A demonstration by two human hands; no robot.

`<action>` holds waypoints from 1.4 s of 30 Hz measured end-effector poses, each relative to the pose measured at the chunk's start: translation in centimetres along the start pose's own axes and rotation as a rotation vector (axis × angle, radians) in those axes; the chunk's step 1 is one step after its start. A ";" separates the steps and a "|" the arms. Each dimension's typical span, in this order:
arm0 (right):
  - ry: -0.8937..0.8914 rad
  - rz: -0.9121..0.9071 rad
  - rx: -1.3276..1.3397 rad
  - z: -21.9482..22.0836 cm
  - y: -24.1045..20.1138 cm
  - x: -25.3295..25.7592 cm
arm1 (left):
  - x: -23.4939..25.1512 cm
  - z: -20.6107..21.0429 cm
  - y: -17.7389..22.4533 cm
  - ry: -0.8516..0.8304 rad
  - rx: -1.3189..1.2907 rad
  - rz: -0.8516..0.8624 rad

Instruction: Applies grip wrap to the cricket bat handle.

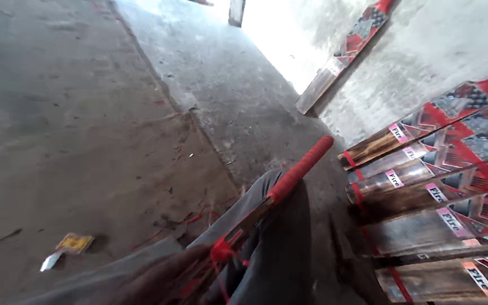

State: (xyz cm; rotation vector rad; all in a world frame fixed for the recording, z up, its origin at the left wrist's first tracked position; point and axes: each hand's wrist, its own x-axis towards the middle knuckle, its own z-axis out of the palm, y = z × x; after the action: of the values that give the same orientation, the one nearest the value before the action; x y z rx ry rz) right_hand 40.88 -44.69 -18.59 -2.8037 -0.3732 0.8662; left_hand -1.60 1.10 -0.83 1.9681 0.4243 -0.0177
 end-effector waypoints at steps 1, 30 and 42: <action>-0.091 0.019 0.220 -0.7 -1.6 -0.6 | 0.0 0.1 -0.3 0.013 -0.012 0.022; 0.229 -0.308 0.080 -4.5 -15.7 -2.9 | 0.2 -0.9 -0.1 0.031 0.017 -0.026; 0.398 -1.235 0.281 -2.9 -29.6 -11.7 | 0.3 -1.1 0.3 0.004 -0.054 -0.041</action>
State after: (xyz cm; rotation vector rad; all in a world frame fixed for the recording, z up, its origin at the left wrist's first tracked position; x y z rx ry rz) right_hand 27.78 -20.24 -2.75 -1.8166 -1.4899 0.0484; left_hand -1.40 2.05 -0.20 1.9069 0.4635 -0.0283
